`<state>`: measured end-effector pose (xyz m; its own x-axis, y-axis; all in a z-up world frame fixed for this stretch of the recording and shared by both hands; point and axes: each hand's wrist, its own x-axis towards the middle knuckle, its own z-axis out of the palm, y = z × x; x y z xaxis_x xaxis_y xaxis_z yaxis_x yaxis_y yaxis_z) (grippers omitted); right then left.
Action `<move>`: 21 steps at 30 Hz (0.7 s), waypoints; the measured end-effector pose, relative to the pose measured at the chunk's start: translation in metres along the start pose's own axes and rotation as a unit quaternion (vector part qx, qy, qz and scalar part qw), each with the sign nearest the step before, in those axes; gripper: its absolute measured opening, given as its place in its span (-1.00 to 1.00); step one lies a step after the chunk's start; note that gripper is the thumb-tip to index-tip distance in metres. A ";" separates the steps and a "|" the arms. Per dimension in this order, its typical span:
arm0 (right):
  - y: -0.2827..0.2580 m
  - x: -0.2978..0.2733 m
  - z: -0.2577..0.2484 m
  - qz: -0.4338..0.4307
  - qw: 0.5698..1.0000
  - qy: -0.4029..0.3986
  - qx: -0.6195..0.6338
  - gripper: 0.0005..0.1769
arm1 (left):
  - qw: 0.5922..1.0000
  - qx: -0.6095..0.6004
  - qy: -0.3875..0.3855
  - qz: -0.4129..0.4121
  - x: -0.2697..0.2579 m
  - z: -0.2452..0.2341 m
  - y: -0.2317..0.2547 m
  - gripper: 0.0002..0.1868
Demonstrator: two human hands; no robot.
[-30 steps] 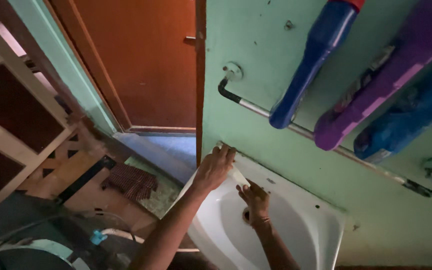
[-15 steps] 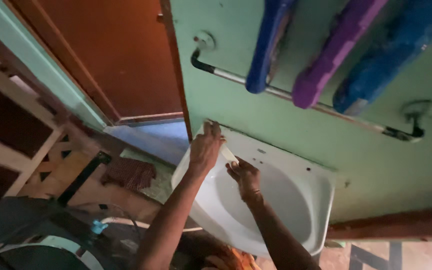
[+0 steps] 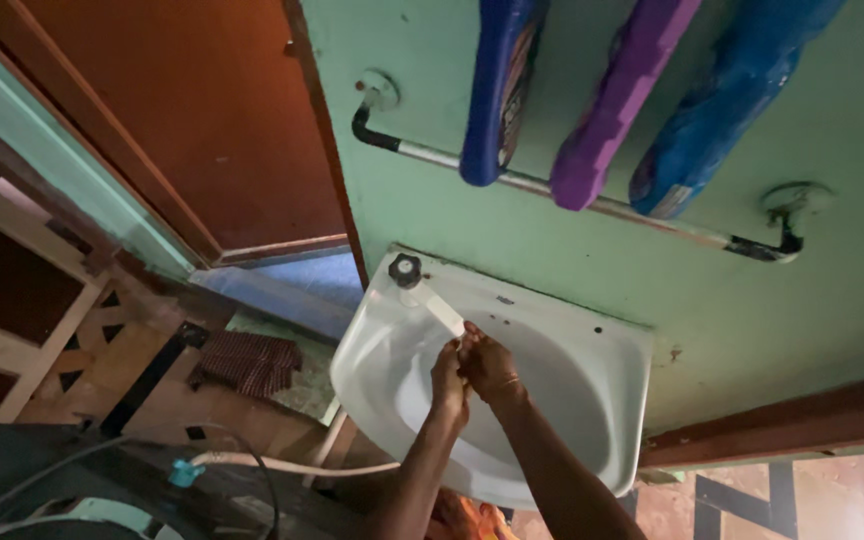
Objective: The person washes their hands under running water, then repeatedly wipes the white sink basin with their hands. They pick up three cleaning bottles from a wall rack, rinse each under the tap, and return them to the rack.
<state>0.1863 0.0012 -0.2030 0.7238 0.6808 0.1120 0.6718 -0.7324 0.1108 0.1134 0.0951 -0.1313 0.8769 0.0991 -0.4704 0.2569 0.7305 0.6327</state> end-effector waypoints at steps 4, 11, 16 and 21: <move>0.014 -0.006 0.007 0.213 0.752 0.024 0.623 -0.71 | 0.985 -0.129 -0.109 -0.016 0.017 0.010 -0.006 -0.50; 0.012 -0.017 -0.013 0.338 0.491 0.331 0.731 -0.70 | 0.991 -0.031 0.024 -0.127 0.018 0.043 -0.020 -0.52; 0.007 -0.004 -0.051 0.419 0.518 0.212 0.715 -0.81 | 0.991 -0.109 -0.043 -0.069 0.010 0.018 -0.034 -0.53; -0.011 -0.003 -0.054 0.276 0.314 0.111 0.902 -0.67 | 0.969 -0.236 -0.078 -0.001 0.050 -0.016 -0.028 -0.64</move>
<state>0.1686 0.0077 -0.1514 0.9137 0.2857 -0.2889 -0.4051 0.5851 -0.7025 0.1431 0.0909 -0.1822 0.9368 0.0203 -0.3493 0.0774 0.9616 0.2634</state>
